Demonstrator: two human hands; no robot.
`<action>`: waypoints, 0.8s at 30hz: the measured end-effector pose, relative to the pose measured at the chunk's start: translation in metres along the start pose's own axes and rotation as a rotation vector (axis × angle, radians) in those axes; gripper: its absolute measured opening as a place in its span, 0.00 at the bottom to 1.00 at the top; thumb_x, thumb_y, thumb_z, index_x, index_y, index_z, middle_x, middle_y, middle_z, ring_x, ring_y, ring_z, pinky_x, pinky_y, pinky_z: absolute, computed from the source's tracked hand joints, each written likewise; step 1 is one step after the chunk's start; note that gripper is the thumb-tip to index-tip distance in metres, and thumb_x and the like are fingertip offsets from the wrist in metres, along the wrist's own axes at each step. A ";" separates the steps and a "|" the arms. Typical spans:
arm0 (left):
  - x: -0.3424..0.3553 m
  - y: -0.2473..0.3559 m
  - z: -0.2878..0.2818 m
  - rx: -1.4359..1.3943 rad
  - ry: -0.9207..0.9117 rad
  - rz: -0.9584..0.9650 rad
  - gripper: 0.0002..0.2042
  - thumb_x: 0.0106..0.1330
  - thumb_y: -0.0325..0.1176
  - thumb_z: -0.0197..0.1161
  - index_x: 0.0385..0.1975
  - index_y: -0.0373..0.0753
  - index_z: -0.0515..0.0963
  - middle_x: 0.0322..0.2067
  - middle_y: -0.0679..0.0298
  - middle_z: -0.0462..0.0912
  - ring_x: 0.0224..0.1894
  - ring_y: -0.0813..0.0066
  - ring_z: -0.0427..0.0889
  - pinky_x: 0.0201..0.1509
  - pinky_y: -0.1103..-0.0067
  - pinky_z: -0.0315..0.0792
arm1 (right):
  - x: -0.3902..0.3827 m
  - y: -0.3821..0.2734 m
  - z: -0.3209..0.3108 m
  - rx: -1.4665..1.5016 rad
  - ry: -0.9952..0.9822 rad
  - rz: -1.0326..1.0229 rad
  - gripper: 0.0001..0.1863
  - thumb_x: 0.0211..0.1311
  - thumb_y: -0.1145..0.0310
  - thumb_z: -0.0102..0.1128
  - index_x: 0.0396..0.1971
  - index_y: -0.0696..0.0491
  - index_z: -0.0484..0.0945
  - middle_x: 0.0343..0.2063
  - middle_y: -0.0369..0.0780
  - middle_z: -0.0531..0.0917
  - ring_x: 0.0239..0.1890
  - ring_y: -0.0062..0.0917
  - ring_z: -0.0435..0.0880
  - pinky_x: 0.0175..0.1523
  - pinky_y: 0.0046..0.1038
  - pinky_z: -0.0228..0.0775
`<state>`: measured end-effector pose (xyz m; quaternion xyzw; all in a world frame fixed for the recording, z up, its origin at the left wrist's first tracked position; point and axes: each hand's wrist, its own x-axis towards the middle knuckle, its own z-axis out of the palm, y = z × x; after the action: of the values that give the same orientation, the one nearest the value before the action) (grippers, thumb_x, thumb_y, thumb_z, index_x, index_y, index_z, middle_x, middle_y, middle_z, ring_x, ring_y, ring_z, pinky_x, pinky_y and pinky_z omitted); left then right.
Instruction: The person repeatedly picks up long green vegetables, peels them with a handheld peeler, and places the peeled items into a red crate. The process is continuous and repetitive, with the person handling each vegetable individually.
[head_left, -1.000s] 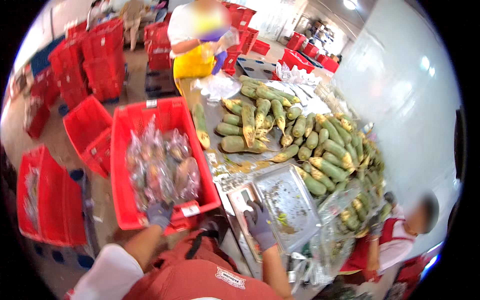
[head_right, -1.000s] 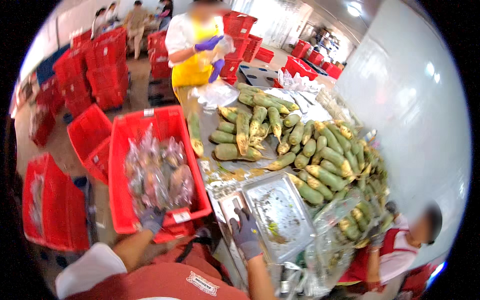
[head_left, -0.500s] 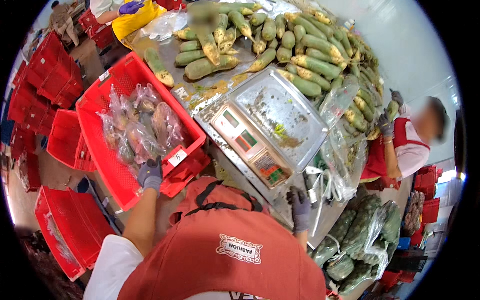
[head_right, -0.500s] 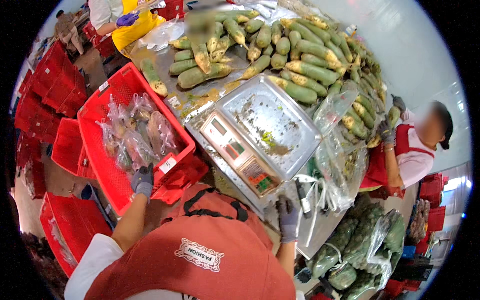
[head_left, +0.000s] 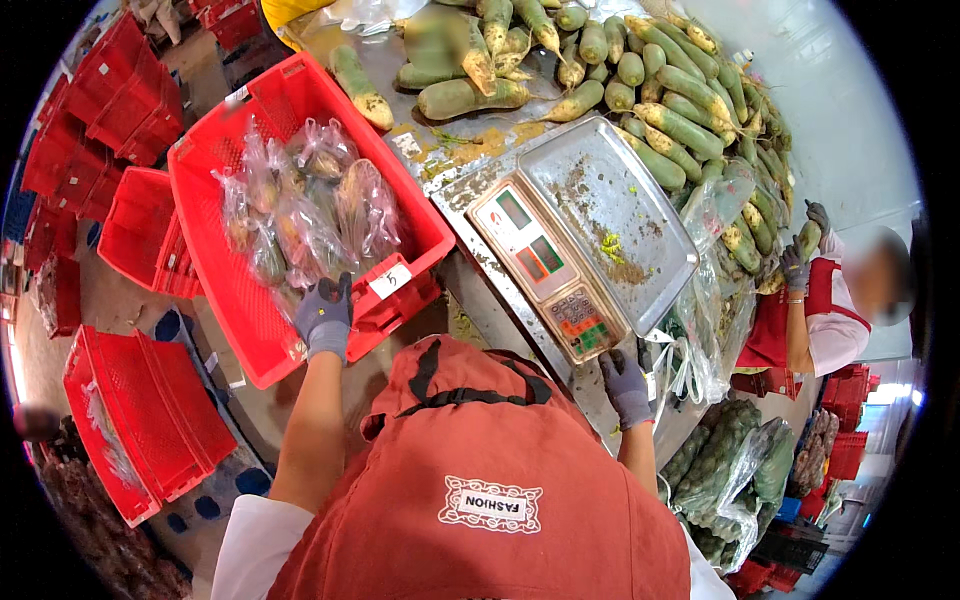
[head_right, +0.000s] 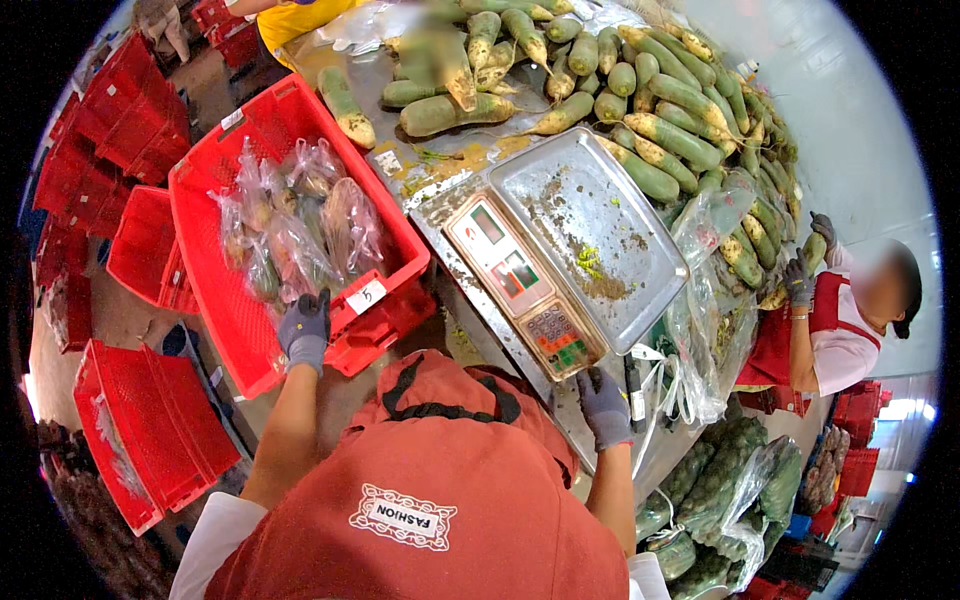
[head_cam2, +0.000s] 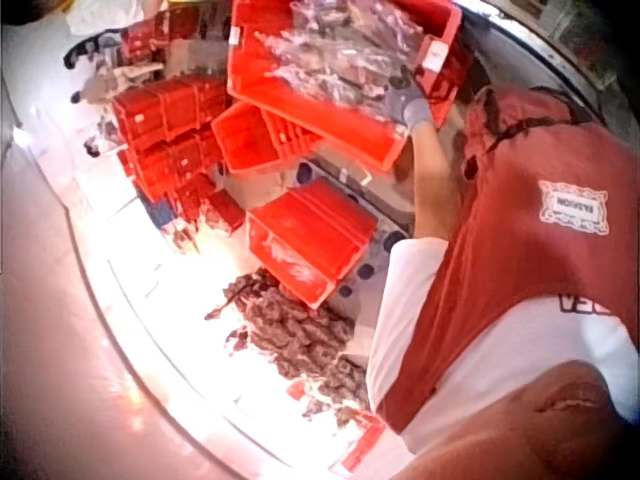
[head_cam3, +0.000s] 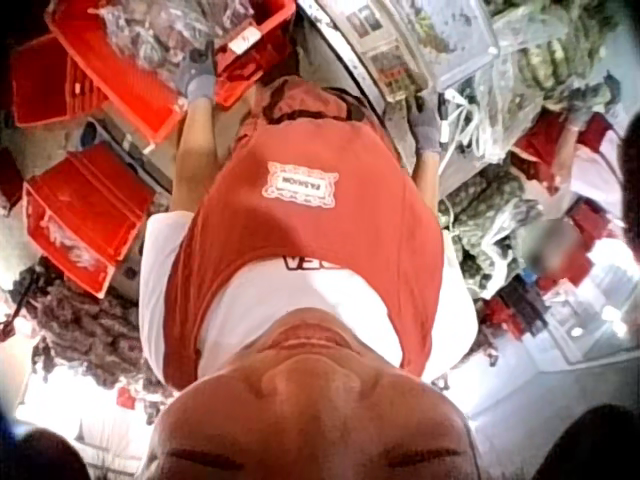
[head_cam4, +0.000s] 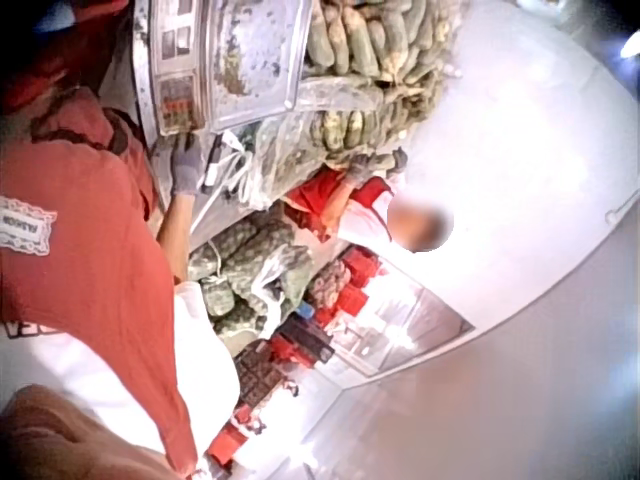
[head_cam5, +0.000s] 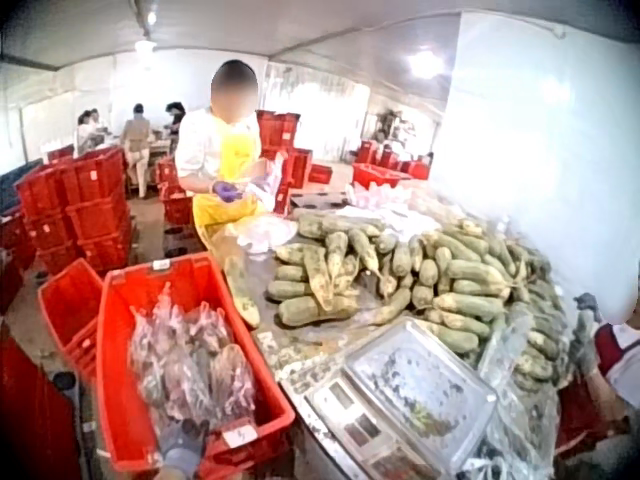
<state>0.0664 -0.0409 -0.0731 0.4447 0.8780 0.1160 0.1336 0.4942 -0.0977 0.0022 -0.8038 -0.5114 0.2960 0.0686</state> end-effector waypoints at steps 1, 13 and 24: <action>0.000 0.000 0.000 -0.011 -0.002 -0.003 0.21 0.57 0.56 0.49 0.25 0.42 0.77 0.30 0.54 0.78 0.34 0.55 0.77 0.38 0.65 0.69 | 0.000 0.006 0.002 -0.014 -0.015 -0.021 0.21 0.57 0.53 0.48 0.42 0.55 0.73 0.36 0.47 0.79 0.40 0.39 0.78 0.44 0.32 0.67; 0.001 -0.006 0.000 -0.099 0.020 0.193 0.19 0.56 0.51 0.56 0.36 0.42 0.75 0.35 0.56 0.76 0.39 0.56 0.75 0.41 0.68 0.69 | -0.002 0.032 0.013 -0.041 -0.041 0.069 0.21 0.58 0.54 0.48 0.42 0.56 0.73 0.38 0.47 0.79 0.42 0.38 0.77 0.46 0.30 0.66; 0.002 -0.017 0.012 -0.183 0.060 0.336 0.18 0.55 0.45 0.59 0.37 0.36 0.75 0.37 0.54 0.76 0.39 0.56 0.74 0.42 0.67 0.69 | -0.003 0.008 0.031 -0.181 -0.062 0.186 0.22 0.55 0.50 0.46 0.35 0.54 0.75 0.36 0.49 0.78 0.40 0.42 0.76 0.45 0.38 0.66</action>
<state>0.0571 -0.0481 -0.0903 0.5674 0.7807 0.2295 0.1259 0.4824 -0.1102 -0.0254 -0.8411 -0.4611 0.2786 -0.0477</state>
